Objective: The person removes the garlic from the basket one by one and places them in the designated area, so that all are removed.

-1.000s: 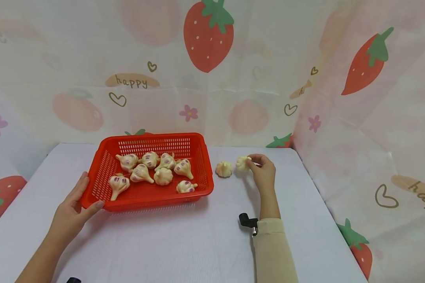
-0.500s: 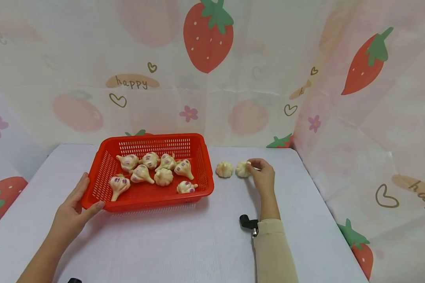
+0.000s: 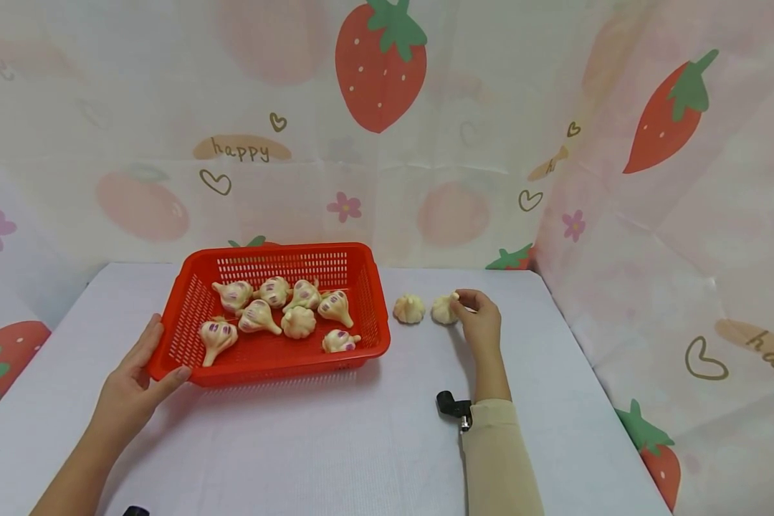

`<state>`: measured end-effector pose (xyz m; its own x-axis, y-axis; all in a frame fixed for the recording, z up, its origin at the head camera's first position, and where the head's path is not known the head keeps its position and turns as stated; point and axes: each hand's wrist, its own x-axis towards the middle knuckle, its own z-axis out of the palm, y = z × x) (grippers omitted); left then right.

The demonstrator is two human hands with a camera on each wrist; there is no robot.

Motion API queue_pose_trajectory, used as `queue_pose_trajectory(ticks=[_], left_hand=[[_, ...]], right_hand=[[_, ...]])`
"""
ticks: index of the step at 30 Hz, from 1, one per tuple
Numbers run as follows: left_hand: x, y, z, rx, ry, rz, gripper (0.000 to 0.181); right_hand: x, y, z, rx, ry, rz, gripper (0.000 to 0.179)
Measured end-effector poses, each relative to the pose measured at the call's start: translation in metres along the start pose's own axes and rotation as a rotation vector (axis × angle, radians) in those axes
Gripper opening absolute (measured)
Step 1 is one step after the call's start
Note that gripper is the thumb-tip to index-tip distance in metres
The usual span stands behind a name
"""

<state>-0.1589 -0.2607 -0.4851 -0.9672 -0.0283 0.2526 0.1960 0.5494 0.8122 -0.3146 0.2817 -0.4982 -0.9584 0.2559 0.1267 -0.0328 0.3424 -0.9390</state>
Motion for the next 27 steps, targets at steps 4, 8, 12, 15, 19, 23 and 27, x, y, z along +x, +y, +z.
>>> queue_pose_trajectory(ticks=[4,8,12,15,19,23,27], left_hand=[[0.000,0.001,0.000,-0.004,-0.004,-0.006,0.094],[0.000,0.001,-0.001,-0.002,-0.004,-0.009,0.093],[0.000,0.001,-0.001,0.005,-0.002,-0.011,0.093],[0.000,0.001,-0.001,-0.001,-0.003,-0.008,0.093],[0.000,0.001,-0.001,-0.014,-0.006,-0.007,0.093],[0.000,0.001,-0.001,-0.014,-0.007,-0.007,0.093],[0.000,0.002,-0.001,-0.008,-0.004,-0.004,0.093]], right_hand=[[-0.001,0.000,-0.001,0.004,-0.012,0.001,0.035],[-0.001,0.001,-0.001,-0.006,-0.015,0.002,0.036],[0.000,0.003,-0.001,-0.008,-0.008,-0.009,0.037],[0.001,0.005,-0.001,0.020,-0.005,-0.017,0.037],[0.000,0.005,-0.003,0.036,-0.010,-0.018,0.038],[0.000,0.002,-0.007,0.017,0.003,-0.024,0.039],[0.001,-0.003,-0.012,0.023,0.040,-0.040,0.038]])
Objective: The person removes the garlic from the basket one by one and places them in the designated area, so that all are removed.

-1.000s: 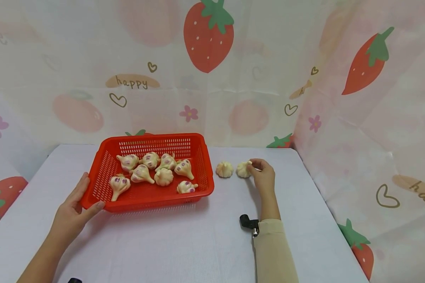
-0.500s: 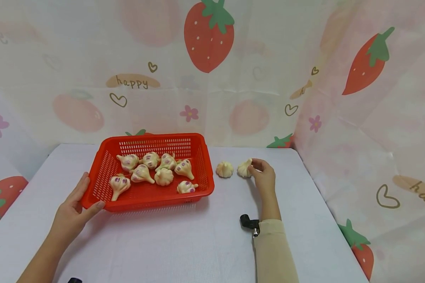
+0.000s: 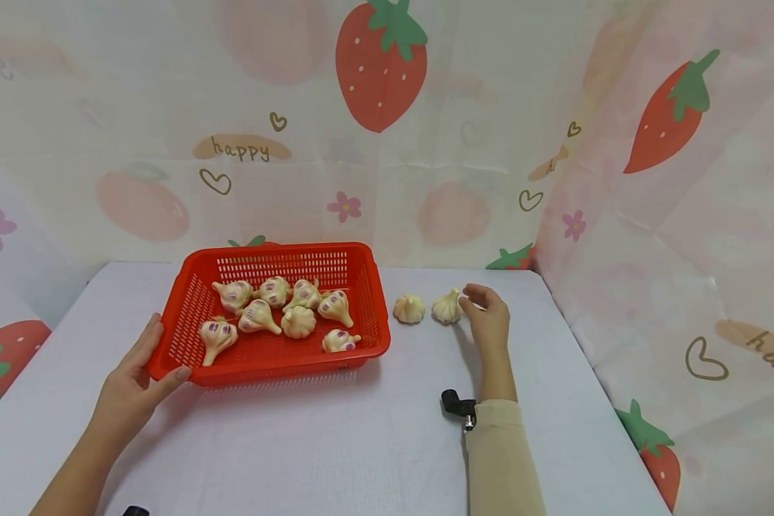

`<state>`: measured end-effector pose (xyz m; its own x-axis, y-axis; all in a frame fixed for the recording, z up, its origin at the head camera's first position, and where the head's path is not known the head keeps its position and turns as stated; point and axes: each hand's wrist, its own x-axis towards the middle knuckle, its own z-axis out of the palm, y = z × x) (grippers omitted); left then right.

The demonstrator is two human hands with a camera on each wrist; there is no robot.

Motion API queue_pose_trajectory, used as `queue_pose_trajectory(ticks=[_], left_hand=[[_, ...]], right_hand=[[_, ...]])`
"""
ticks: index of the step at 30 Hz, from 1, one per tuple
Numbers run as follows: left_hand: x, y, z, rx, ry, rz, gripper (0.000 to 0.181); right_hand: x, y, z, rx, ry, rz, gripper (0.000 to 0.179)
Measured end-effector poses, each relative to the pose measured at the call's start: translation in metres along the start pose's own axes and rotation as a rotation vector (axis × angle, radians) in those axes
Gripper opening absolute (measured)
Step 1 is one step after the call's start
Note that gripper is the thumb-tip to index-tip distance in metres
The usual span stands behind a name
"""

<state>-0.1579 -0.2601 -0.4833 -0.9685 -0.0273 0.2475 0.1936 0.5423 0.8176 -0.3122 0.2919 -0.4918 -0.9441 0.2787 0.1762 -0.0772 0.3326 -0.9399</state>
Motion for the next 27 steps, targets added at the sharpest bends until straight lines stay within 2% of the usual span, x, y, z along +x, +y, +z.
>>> queue_pose_trajectory(ticks=[5,13,21,27], left_hand=[[0.000,0.002,0.000,-0.005,0.006,0.005,0.093],[0.000,0.001,0.001,-0.006,0.010,0.002,0.093],[0.000,0.000,0.001,0.004,0.011,0.005,0.093],[0.000,-0.001,0.001,0.018,0.013,0.007,0.093]], right_hand=[[0.000,-0.010,-0.003,0.016,0.027,-0.039,0.036],[-0.006,-0.037,0.000,0.024,0.006,-0.098,0.036],[-0.018,-0.072,0.008,0.057,-0.037,-0.143,0.036],[-0.038,-0.111,0.015,0.035,-0.092,-0.216,0.034]])
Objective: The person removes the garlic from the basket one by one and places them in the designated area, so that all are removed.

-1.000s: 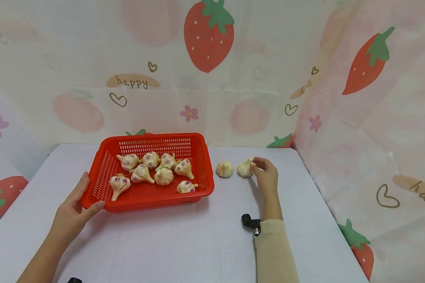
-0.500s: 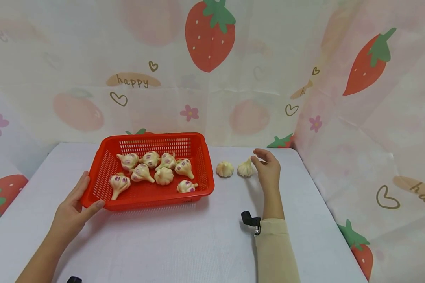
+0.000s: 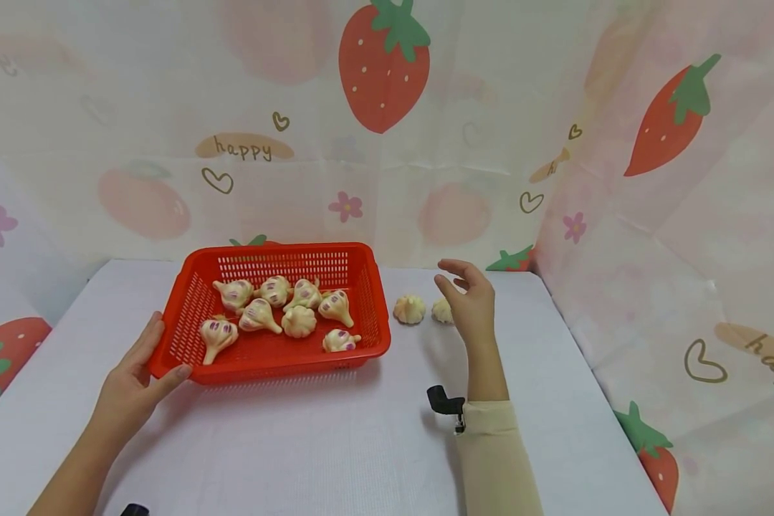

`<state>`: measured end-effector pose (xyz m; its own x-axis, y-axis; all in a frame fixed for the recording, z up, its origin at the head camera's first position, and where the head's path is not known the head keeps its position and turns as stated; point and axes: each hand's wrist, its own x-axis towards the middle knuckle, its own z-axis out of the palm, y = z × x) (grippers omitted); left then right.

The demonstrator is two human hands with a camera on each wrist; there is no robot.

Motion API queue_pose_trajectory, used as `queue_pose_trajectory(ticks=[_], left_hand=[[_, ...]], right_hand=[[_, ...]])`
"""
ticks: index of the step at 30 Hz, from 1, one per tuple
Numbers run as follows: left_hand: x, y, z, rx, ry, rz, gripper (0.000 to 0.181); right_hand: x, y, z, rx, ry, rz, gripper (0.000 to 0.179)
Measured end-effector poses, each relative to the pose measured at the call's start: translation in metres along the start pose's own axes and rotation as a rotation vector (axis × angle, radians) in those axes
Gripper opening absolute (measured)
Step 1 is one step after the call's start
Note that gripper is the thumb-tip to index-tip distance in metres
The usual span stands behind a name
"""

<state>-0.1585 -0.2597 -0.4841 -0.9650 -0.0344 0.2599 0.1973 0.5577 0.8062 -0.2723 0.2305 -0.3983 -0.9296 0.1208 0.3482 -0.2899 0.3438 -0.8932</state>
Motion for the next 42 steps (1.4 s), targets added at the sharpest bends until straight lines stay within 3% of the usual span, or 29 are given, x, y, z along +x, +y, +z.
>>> queue_pose_trajectory(ticks=[6,11,13,23,29,35,42], left_hand=[[0.000,0.000,0.000,-0.011,-0.002,-0.003,0.093],[0.000,0.001,0.002,-0.012,0.001,-0.012,0.093],[0.000,0.000,0.003,-0.016,0.002,-0.011,0.093],[0.001,0.000,0.003,-0.029,-0.003,-0.015,0.093],[0.002,-0.001,0.002,-0.012,0.006,0.006,0.093],[0.001,-0.002,-0.001,0.066,0.021,0.034,0.093],[0.000,-0.003,0.002,0.112,0.055,0.110,0.087]], right_hand=[[-0.008,-0.029,0.018,0.000,-0.078,-0.081,0.031],[-0.006,-0.019,0.039,-0.003,-0.141,-0.164,0.030],[-0.006,-0.014,0.046,0.003,-0.161,-0.173,0.029],[-0.013,-0.038,0.093,-0.004,-0.308,-0.188,0.026],[-0.009,-0.048,0.121,-0.002,-0.408,-0.156,0.026],[-0.005,-0.048,0.147,-0.021,-0.566,-0.078,0.026],[-0.002,-0.040,0.169,-0.092,-0.710,-0.034,0.029]])
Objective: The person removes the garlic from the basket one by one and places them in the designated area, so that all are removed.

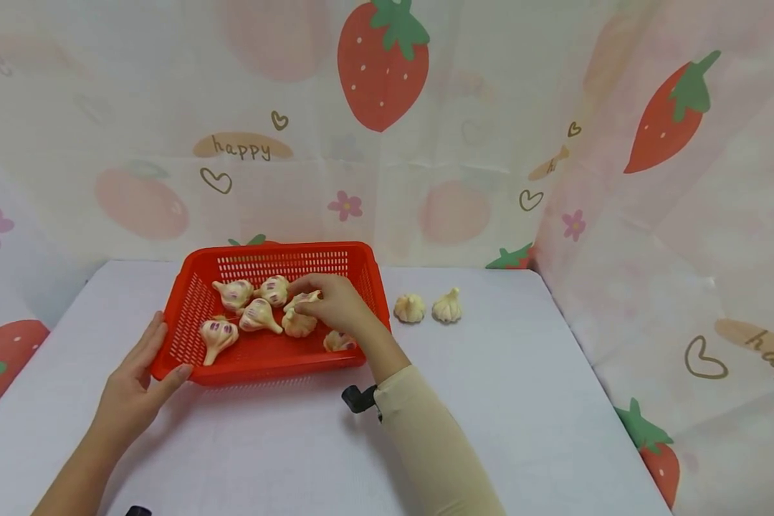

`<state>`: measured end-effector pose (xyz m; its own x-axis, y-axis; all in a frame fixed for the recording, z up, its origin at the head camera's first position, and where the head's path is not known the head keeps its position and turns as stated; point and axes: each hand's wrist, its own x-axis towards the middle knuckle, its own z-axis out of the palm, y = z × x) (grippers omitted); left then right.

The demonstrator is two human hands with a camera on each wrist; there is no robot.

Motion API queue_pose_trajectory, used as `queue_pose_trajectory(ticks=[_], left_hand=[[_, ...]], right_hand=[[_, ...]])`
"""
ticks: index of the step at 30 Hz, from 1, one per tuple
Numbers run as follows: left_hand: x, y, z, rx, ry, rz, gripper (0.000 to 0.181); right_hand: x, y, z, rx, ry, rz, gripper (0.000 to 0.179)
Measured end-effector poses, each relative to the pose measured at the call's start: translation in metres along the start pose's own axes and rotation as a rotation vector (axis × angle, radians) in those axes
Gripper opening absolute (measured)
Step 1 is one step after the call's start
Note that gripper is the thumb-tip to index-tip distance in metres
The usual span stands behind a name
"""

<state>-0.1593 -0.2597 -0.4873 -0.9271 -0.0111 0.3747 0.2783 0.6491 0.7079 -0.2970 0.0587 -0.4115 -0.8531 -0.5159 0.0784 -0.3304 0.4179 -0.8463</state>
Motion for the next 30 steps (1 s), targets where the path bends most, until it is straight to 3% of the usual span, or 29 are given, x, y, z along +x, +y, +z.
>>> queue_pose_trajectory(ticks=[6,13,30], left_hand=[[0.002,0.005,0.001,0.022,0.027,0.058,0.083],[0.001,0.004,0.002,0.045,0.036,0.062,0.081],[-0.002,0.002,0.003,0.051,0.041,0.060,0.081]], right_hand=[[0.007,0.005,0.009,-0.016,-0.051,0.040,0.031],[0.006,0.007,0.020,-0.060,-0.101,0.090,0.026],[0.011,0.015,0.024,-0.193,-0.052,0.128,0.024]])
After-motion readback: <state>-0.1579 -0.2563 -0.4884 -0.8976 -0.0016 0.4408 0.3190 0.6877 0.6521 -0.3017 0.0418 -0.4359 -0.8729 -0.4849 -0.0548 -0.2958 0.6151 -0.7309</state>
